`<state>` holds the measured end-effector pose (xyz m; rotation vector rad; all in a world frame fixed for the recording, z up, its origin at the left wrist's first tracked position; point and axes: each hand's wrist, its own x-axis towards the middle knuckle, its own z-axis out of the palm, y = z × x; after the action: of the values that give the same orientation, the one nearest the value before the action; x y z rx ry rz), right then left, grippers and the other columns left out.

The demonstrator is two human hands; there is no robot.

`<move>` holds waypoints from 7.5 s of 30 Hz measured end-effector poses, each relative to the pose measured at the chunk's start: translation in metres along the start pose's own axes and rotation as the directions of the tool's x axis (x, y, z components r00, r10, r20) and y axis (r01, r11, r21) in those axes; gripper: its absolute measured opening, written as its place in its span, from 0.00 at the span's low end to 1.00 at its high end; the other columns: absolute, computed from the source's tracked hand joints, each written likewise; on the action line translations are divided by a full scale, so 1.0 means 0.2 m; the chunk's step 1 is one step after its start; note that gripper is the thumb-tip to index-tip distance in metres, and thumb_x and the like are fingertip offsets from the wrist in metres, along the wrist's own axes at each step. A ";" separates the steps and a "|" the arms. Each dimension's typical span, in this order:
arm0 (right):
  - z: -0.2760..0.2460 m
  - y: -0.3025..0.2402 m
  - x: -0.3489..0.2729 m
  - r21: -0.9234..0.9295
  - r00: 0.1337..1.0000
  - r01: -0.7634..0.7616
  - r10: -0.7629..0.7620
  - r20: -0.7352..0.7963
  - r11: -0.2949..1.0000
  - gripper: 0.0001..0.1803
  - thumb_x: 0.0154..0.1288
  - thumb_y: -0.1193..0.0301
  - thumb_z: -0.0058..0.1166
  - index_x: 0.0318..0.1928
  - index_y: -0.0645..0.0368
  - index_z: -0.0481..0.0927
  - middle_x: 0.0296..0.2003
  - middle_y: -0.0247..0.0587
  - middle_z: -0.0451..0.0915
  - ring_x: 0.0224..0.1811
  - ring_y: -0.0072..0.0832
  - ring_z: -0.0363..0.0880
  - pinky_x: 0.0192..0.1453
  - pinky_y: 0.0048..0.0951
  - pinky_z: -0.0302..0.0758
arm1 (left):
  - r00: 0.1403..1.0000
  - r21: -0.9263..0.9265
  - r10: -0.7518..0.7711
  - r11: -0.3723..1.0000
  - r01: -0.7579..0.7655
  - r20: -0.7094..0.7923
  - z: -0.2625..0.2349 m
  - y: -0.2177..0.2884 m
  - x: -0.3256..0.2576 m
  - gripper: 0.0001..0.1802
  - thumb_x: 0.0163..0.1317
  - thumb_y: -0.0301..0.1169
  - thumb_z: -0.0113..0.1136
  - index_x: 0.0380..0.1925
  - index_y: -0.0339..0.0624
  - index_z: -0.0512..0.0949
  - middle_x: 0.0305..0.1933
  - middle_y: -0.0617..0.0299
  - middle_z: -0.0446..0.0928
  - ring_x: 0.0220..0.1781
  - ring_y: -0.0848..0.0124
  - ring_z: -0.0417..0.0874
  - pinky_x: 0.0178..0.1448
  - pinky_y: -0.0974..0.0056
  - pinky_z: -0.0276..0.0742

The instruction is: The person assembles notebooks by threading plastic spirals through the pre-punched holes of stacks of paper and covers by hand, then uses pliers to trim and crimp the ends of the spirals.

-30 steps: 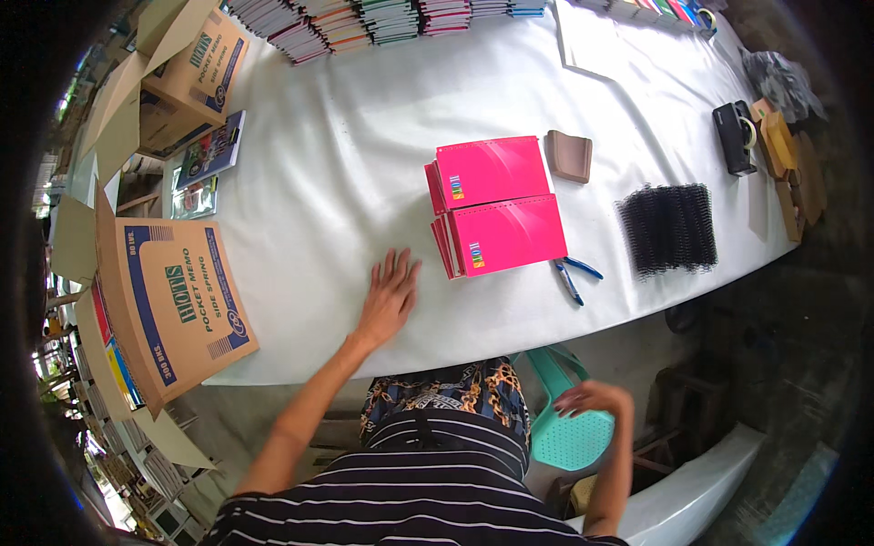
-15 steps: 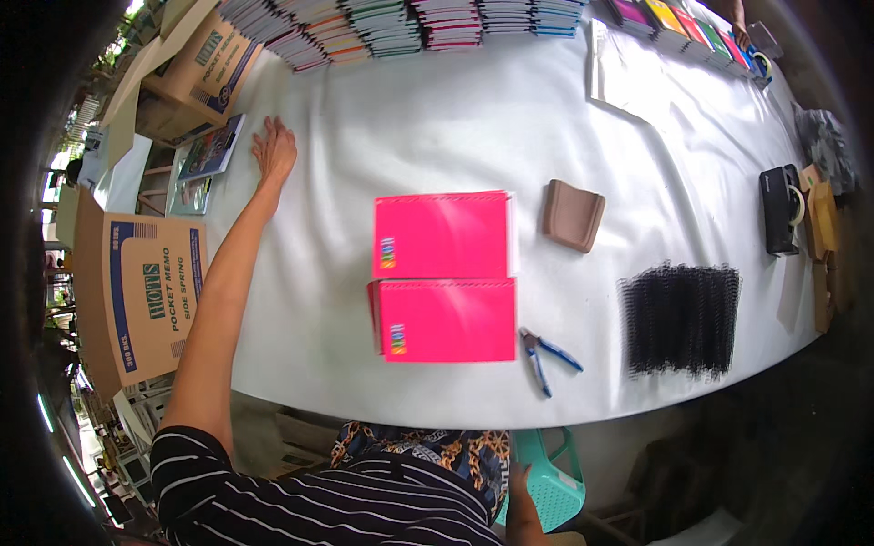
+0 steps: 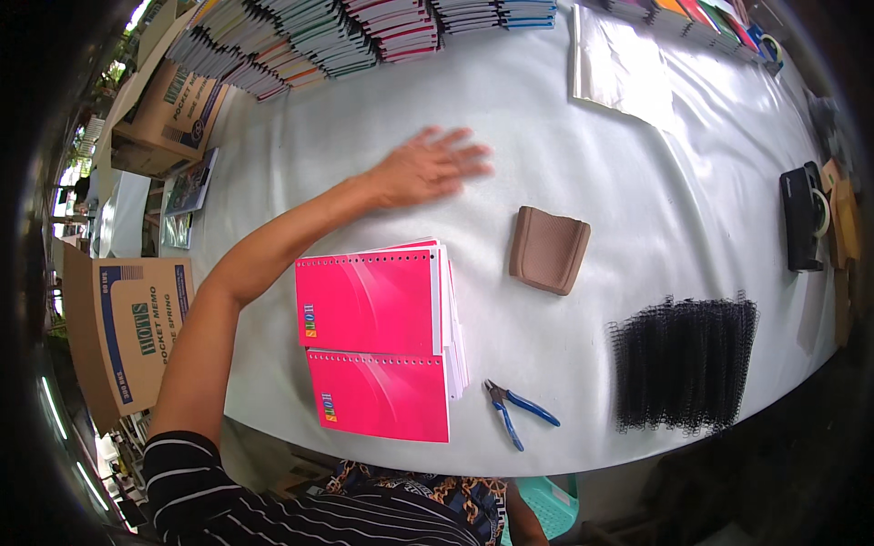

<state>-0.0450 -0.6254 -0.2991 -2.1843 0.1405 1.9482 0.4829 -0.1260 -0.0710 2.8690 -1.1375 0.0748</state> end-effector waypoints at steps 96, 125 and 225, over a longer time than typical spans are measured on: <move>-1.31 -0.95 -1.02 -0.838 -0.203 0.339 -0.837 -0.509 0.427 0.22 0.58 0.65 0.63 0.54 0.54 0.77 0.61 0.42 0.69 0.65 0.43 0.64 0.64 0.49 0.62 | 0.364 -0.932 -0.922 0.239 0.272 -0.130 -0.62 1.19 -1.03 0.42 0.49 0.34 0.75 0.65 0.41 0.67 0.55 0.55 0.79 0.65 0.67 0.72 0.66 0.62 0.66; -1.16 -1.21 -1.25 0.120 -0.018 0.985 -0.762 -0.648 -0.125 0.16 0.57 0.69 0.69 0.40 0.63 0.76 0.35 0.35 0.78 0.40 0.22 0.76 0.46 0.24 0.72 | 0.360 -0.829 -0.761 0.405 -0.386 -0.539 -0.60 1.97 -0.95 0.58 0.46 0.16 0.71 0.75 0.42 0.46 0.80 0.55 0.42 0.75 0.55 0.61 0.72 0.57 0.66; -1.80 -1.18 -1.27 -0.748 -0.076 0.633 -0.947 -0.313 0.197 0.08 0.58 0.81 0.62 0.38 0.62 0.79 0.43 0.40 0.81 0.46 0.30 0.80 0.49 0.31 0.78 | 0.881 -0.105 -0.459 0.888 0.448 -0.117 -0.39 2.10 -0.72 0.29 0.61 0.53 0.56 0.63 0.66 0.70 0.57 0.68 0.79 0.41 0.68 0.87 0.30 0.62 0.83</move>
<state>0.3226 -0.4924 0.0114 -2.1326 -1.3174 0.1842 0.0890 -0.3271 0.0103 2.9213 -0.4117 0.2015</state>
